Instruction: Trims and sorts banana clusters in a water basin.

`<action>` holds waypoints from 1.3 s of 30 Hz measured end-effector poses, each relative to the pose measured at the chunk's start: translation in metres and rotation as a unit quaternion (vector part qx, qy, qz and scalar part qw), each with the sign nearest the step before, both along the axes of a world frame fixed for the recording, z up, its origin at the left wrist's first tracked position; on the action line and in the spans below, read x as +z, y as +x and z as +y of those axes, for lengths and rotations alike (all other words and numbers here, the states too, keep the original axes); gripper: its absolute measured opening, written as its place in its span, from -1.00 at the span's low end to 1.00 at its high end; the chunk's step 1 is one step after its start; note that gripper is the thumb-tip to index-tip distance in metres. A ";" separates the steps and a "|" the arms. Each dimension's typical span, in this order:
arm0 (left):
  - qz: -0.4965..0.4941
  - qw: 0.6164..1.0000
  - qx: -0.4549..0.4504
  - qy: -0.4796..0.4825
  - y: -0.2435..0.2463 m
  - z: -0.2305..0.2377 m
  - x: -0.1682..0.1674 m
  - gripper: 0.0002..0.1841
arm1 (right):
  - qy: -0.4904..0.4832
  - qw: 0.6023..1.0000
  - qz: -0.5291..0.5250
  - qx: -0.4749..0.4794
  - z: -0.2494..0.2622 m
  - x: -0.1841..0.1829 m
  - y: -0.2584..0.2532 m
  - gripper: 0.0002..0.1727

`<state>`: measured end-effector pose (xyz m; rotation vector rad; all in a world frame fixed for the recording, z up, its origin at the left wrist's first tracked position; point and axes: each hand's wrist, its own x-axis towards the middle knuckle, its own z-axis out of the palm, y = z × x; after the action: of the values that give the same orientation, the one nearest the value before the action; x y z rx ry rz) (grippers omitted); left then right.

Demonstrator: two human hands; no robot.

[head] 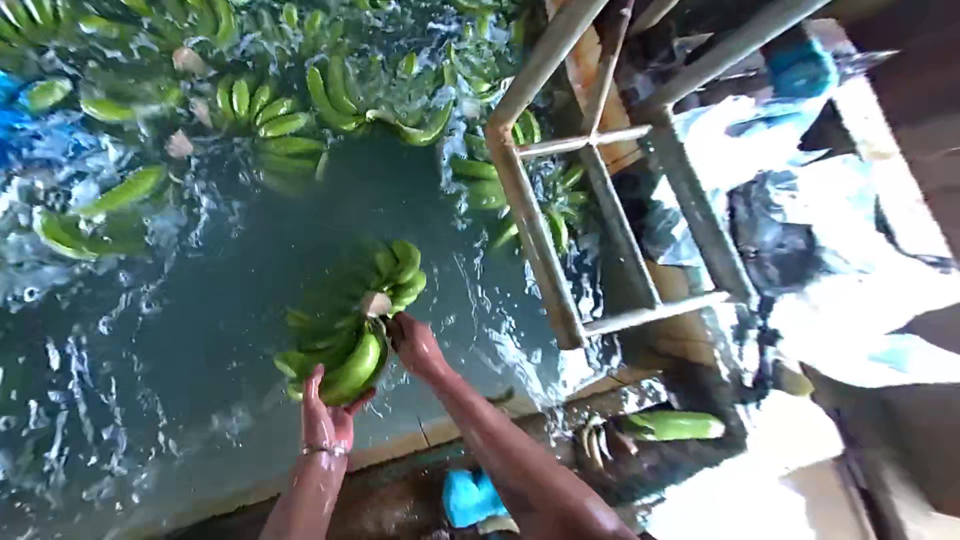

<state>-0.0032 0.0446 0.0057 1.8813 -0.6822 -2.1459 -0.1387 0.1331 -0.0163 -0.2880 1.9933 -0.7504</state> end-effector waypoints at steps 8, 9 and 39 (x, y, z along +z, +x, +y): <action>0.026 0.991 0.017 -0.133 0.002 0.009 -0.019 -0.31 | 0.103 0.978 0.183 0.003 0.025 0.025 -0.021 -0.55; 0.024 0.988 0.021 -0.150 -0.001 0.014 -0.016 -0.25 | 0.120 0.973 0.194 0.020 0.018 0.019 -0.026 -0.54; -0.042 0.911 -0.380 -0.153 -0.095 -0.139 -0.075 -0.25 | 0.207 0.938 0.077 0.265 0.042 -0.039 0.026 -0.05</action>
<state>-0.0984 -0.0943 -0.0695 1.6983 -1.9028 -2.1407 -0.1129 0.1747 -0.0549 -0.6124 2.0273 0.0395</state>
